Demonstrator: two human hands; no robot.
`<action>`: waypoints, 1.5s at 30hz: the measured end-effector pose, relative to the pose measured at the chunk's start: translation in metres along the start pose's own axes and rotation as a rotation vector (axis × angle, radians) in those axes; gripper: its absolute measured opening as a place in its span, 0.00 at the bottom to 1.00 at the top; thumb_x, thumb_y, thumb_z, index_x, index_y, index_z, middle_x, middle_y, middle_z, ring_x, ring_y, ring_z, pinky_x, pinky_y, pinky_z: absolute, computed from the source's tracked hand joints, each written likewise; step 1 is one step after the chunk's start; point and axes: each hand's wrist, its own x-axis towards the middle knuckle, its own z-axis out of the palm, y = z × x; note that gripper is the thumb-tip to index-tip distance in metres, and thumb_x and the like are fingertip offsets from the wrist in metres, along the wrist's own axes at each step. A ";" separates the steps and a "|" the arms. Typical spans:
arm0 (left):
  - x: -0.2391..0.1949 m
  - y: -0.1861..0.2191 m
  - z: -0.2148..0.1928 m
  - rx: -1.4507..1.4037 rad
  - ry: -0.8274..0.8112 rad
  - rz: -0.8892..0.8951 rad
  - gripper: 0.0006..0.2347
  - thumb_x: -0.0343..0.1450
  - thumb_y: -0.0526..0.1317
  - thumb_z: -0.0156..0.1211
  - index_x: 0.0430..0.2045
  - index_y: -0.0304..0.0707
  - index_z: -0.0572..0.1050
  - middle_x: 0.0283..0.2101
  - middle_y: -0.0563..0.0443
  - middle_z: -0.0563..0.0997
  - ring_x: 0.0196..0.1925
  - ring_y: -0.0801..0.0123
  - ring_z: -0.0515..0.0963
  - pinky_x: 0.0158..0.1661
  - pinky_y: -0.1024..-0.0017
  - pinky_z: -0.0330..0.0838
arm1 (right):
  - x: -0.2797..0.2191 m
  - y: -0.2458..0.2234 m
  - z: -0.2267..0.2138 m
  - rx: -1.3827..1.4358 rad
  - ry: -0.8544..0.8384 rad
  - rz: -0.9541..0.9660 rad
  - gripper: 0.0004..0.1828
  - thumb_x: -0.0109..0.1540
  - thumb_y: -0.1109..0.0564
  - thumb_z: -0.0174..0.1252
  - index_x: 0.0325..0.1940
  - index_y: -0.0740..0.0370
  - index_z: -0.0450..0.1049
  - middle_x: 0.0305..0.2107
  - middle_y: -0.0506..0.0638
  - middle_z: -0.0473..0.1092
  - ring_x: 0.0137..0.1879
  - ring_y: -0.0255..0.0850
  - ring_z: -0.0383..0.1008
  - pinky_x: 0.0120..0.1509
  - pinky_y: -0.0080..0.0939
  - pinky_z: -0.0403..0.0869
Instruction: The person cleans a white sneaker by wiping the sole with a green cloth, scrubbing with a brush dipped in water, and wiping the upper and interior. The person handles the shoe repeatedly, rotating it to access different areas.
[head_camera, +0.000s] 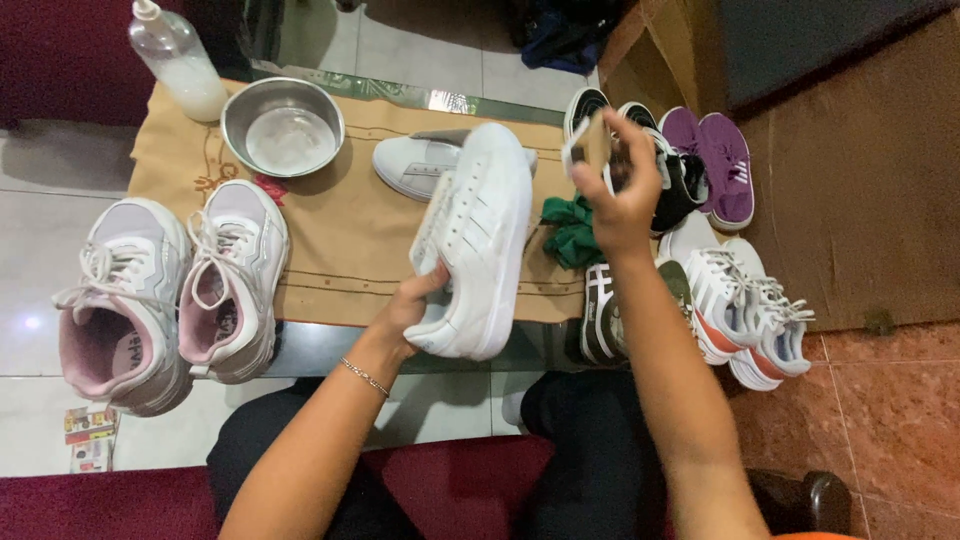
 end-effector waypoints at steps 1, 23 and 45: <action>0.003 0.000 -0.002 0.026 0.091 0.087 0.28 0.70 0.52 0.75 0.61 0.33 0.81 0.55 0.37 0.89 0.57 0.49 0.89 0.64 0.49 0.80 | -0.014 0.004 -0.004 0.010 -0.060 0.092 0.43 0.63 0.31 0.75 0.76 0.52 0.74 0.67 0.55 0.69 0.69 0.53 0.71 0.66 0.59 0.71; 0.041 -0.017 -0.051 0.038 0.131 0.289 0.33 0.76 0.65 0.62 0.73 0.44 0.76 0.68 0.36 0.84 0.68 0.51 0.84 0.72 0.49 0.71 | -0.096 0.117 -0.016 -0.788 -0.476 0.631 0.37 0.64 0.44 0.73 0.79 0.44 0.75 0.83 0.59 0.48 0.79 0.70 0.61 0.80 0.72 0.58; 0.022 -0.004 0.065 -0.104 0.319 0.554 0.25 0.79 0.62 0.63 0.62 0.45 0.81 0.52 0.46 0.90 0.55 0.63 0.88 0.69 0.55 0.77 | -0.171 -0.072 0.122 -0.131 0.066 -0.166 0.34 0.77 0.55 0.44 0.88 0.69 0.61 0.78 0.69 0.55 0.87 0.71 0.49 0.93 0.71 0.40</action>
